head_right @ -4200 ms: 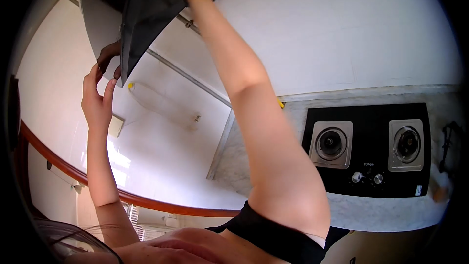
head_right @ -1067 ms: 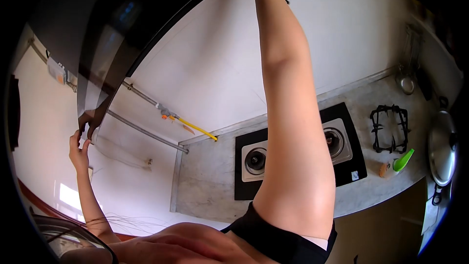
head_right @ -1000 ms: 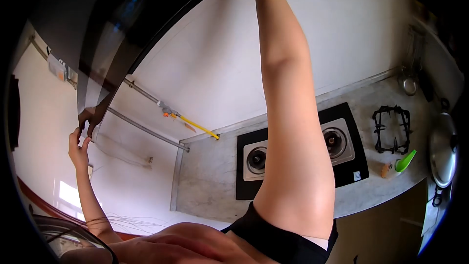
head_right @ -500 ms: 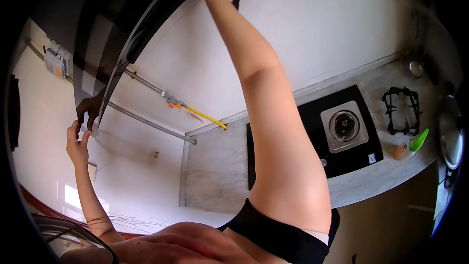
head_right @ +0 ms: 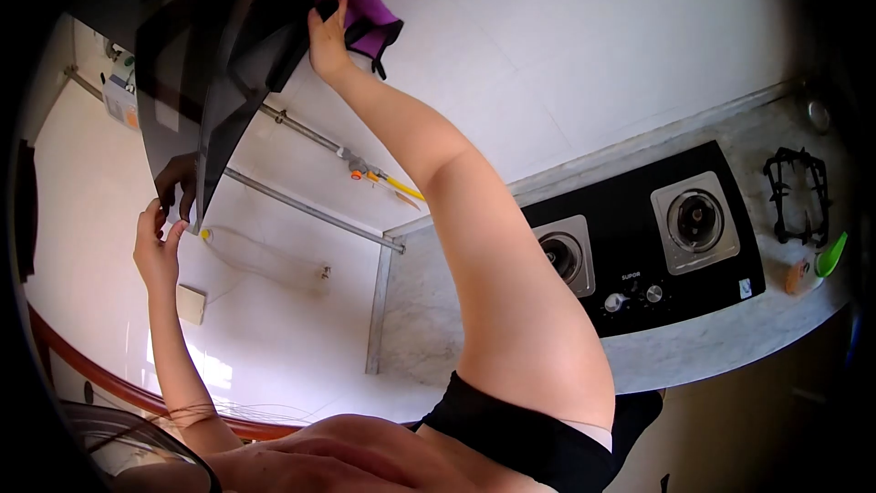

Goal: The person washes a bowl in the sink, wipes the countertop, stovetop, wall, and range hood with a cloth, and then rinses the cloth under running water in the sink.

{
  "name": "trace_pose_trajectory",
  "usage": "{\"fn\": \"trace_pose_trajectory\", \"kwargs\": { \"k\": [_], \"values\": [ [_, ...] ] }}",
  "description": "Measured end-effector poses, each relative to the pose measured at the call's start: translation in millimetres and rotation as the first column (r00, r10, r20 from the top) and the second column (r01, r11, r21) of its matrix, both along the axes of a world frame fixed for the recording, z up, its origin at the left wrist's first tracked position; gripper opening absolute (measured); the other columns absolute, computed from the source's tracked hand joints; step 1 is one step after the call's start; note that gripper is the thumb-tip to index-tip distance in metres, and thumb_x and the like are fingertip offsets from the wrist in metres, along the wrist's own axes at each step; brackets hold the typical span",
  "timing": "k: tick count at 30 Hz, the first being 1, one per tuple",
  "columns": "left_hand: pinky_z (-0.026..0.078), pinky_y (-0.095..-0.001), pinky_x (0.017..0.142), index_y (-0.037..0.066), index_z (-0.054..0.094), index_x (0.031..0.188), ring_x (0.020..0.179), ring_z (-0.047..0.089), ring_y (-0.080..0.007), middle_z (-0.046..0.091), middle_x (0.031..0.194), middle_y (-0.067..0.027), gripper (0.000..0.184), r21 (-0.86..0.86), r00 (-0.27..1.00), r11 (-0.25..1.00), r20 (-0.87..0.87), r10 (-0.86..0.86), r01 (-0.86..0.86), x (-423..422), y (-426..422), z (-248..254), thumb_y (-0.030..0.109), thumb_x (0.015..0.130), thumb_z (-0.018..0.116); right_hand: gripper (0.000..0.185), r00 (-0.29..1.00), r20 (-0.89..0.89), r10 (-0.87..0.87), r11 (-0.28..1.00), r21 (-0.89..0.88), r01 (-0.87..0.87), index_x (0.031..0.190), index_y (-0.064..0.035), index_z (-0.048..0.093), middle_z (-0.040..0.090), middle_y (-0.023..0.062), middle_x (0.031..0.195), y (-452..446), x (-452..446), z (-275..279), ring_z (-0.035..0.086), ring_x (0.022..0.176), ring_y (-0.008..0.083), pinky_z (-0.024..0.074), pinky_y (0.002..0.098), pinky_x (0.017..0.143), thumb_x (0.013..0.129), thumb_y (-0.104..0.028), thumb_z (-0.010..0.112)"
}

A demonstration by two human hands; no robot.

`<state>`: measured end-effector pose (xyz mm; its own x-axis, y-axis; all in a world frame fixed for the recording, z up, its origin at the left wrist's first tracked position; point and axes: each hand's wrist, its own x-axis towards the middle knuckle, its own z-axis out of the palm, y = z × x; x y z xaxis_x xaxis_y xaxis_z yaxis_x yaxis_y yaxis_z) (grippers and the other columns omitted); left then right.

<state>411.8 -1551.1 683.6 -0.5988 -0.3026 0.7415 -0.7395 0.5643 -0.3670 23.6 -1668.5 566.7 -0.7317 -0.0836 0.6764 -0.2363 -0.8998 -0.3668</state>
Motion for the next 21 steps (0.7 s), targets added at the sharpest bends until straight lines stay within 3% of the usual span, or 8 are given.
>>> {"fn": "trace_pose_trajectory", "kwargs": {
  "k": [6,8,12,14,15,16,18,21],
  "values": [
    [0.048,-0.0316,0.08,0.01,0.056,0.123,0.098,0.064,-0.0225,0.065,0.108,-0.0079,0.05,-0.009,1.0,1.0,0.004,0.01,-0.01,3,-2,1,0.015,0.078,0.077,0.058,0.761,0.069,0.645,0.73,-0.351,-0.586,0.145,-0.0056,0.028,0.027,0.0071,0.149,-7,23,-18,0.024,0.136,0.0212,0.021,0.0341,0.111,0.1,-0.041,0.039],
    [0.048,-0.0309,0.082,0.009,0.055,0.125,0.103,0.065,-0.0227,0.066,0.112,-0.01,0.051,0.014,1.0,1.0,0.01,0.025,-0.025,6,-6,3,0.015,0.079,0.076,0.051,0.646,0.146,0.749,0.619,-0.5,-0.605,0.136,-0.013,0.042,0.055,0.0033,0.129,-3,23,-30,0.049,0.117,0.0181,0.0381,0.0351,0.099,0.098,-0.048,0.043],
    [0.048,-0.031,0.083,0.009,0.054,0.126,0.105,0.064,-0.0223,0.066,0.114,-0.0106,0.051,0.012,0.999,0.999,0.014,0.033,-0.034,10,-12,6,0.013,0.08,0.076,0.059,0.467,-0.002,0.884,0.372,-0.602,-0.706,0.132,-0.0134,0.048,0.057,0.0016,0.126,73,-4,-60,0.056,0.111,0.0209,0.0426,0.0376,0.099,0.095,-0.059,0.042],
    [0.048,-0.0321,0.082,0.009,0.056,0.122,0.099,0.064,-0.0233,0.066,0.108,-0.0096,0.049,0.008,1.0,1.0,-0.007,0.002,-0.002,9,-12,5,0.013,0.078,0.076,0.065,0.802,0.128,0.583,0.719,-0.541,-0.436,0.14,-0.0131,0.041,0.048,0.0065,0.139,92,-38,-69,0.049,0.124,0.0247,0.0371,0.0375,0.106,0.096,-0.06,0.038],
    [0.048,-0.0322,0.082,0.009,0.056,0.122,0.098,0.064,-0.0234,0.066,0.108,-0.0096,0.048,-0.003,1.0,1.0,-0.002,-0.001,0.001,10,-14,6,0.013,0.078,0.076,0.064,0.932,0.077,0.353,0.843,-0.459,-0.281,0.145,-0.017,0.035,0.036,0.0058,0.149,85,-82,-84,0.034,0.136,0.028,0.0306,0.0509,0.109,0.097,-0.059,0.035],
    [0.048,-0.0324,0.082,0.009,0.056,0.122,0.098,0.064,-0.0236,0.066,0.108,-0.0096,0.048,-0.011,1.0,1.0,0.001,-0.002,0.002,12,-15,6,0.012,0.078,0.076,0.065,0.92,0.064,0.386,0.77,-0.572,-0.283,0.139,-0.0028,0.039,0.053,0.0117,0.128,110,-93,-72,0.047,0.121,0.0238,0.037,0.0378,0.105,0.097,-0.053,0.044],
    [0.048,-0.0328,0.083,0.01,0.056,0.122,0.098,0.064,-0.024,0.065,0.107,-0.0085,0.048,-0.017,1.0,1.0,0.009,-0.013,0.013,13,-17,6,0.012,0.078,0.075,0.07,0.896,0.257,0.362,0.863,-0.455,-0.218,0.139,-0.0036,0.04,0.053,0.0095,0.128,107,-169,-78,0.045,0.121,0.0224,0.0353,0.0374,0.104,0.096,-0.058,0.042],
    [0.05,-0.0325,0.084,0.01,0.055,0.125,0.104,0.064,-0.0239,0.066,0.112,-0.0111,0.049,-0.051,1.0,0.998,0.006,0.023,-0.022,15,-21,3,0.015,0.08,0.074,0.064,0.902,0.12,-0.416,0.906,0.145,0.398,0.144,-0.0106,0.035,0.037,0.0086,0.146,109,-234,-103,0.028,0.137,0.0271,0.0234,0.0489,0.109,0.098,-0.054,0.038]
  ]
}}
